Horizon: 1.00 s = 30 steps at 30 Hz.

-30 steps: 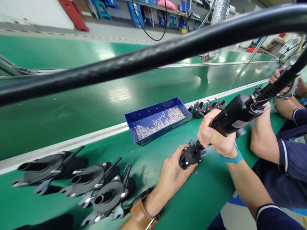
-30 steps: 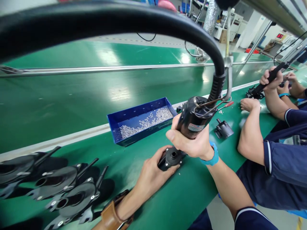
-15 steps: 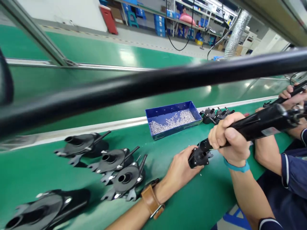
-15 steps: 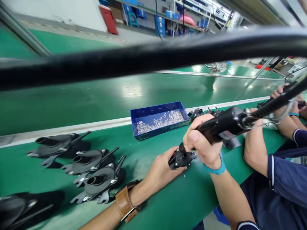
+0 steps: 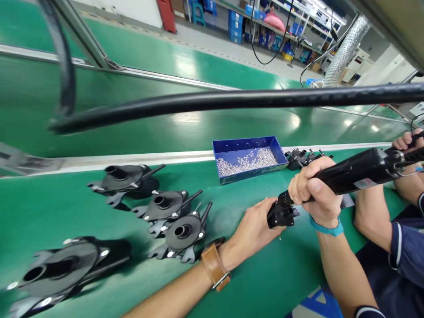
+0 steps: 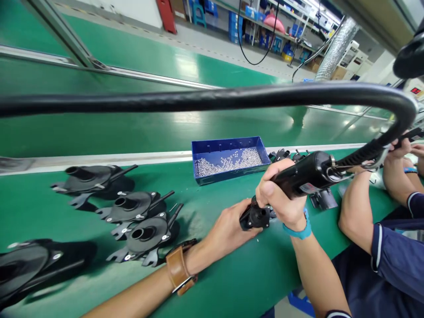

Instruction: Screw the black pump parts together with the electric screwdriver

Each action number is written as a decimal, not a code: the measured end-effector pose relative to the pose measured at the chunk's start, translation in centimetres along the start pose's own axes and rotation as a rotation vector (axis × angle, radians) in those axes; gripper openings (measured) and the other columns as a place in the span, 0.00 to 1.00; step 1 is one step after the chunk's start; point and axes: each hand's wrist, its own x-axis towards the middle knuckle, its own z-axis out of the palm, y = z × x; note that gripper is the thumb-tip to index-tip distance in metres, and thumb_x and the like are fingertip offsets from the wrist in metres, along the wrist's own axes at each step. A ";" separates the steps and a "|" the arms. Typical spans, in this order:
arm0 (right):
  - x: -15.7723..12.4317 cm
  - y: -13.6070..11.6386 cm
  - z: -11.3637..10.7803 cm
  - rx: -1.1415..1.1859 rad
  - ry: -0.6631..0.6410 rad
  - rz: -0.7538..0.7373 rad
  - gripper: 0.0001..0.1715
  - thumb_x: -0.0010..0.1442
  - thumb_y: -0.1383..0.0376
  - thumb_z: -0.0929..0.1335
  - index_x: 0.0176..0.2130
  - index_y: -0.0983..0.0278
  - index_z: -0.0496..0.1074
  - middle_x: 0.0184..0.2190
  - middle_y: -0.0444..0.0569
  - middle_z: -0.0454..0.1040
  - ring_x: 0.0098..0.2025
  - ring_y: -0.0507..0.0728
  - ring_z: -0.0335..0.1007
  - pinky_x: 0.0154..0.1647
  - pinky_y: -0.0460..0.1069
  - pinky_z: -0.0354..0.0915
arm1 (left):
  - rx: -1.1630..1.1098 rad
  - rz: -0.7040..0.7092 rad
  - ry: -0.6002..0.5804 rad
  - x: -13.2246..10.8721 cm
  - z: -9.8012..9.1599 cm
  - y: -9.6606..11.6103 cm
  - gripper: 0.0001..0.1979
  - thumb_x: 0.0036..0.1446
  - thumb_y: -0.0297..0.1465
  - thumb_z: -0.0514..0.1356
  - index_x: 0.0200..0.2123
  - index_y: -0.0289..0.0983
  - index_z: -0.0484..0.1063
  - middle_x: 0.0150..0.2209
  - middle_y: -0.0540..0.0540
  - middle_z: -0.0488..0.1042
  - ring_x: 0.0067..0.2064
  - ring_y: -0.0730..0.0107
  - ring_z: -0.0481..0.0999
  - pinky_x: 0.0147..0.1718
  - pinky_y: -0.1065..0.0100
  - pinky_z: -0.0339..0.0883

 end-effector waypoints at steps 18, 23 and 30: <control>0.0 0.3 1.4 -0.092 0.201 -0.032 0.09 0.61 0.67 0.76 0.36 0.61 0.72 0.20 0.35 0.67 0.16 0.47 0.65 0.16 0.44 0.65 | -0.017 -0.043 0.006 -0.2 0.2 0.0 0.18 0.54 0.27 0.66 0.49 0.41 0.69 0.41 0.48 0.82 0.37 0.59 0.82 0.35 0.63 0.71; 0.3 0.5 1.3 -0.116 0.168 -0.061 0.07 0.62 0.66 0.76 0.36 0.61 0.74 0.18 0.35 0.68 0.15 0.47 0.63 0.15 0.44 0.63 | 0.007 0.009 0.027 -0.1 0.2 0.0 0.14 0.54 0.27 0.66 0.44 0.40 0.70 0.38 0.48 0.80 0.35 0.61 0.81 0.34 0.64 0.70; 0.4 0.7 0.5 -0.035 0.139 -0.032 0.06 0.62 0.66 0.76 0.39 0.60 0.75 0.19 0.35 0.69 0.15 0.47 0.66 0.16 0.43 0.64 | 0.025 0.012 0.058 -0.1 0.6 -0.4 0.11 0.54 0.27 0.65 0.41 0.42 0.71 0.34 0.51 0.79 0.34 0.64 0.80 0.34 0.66 0.71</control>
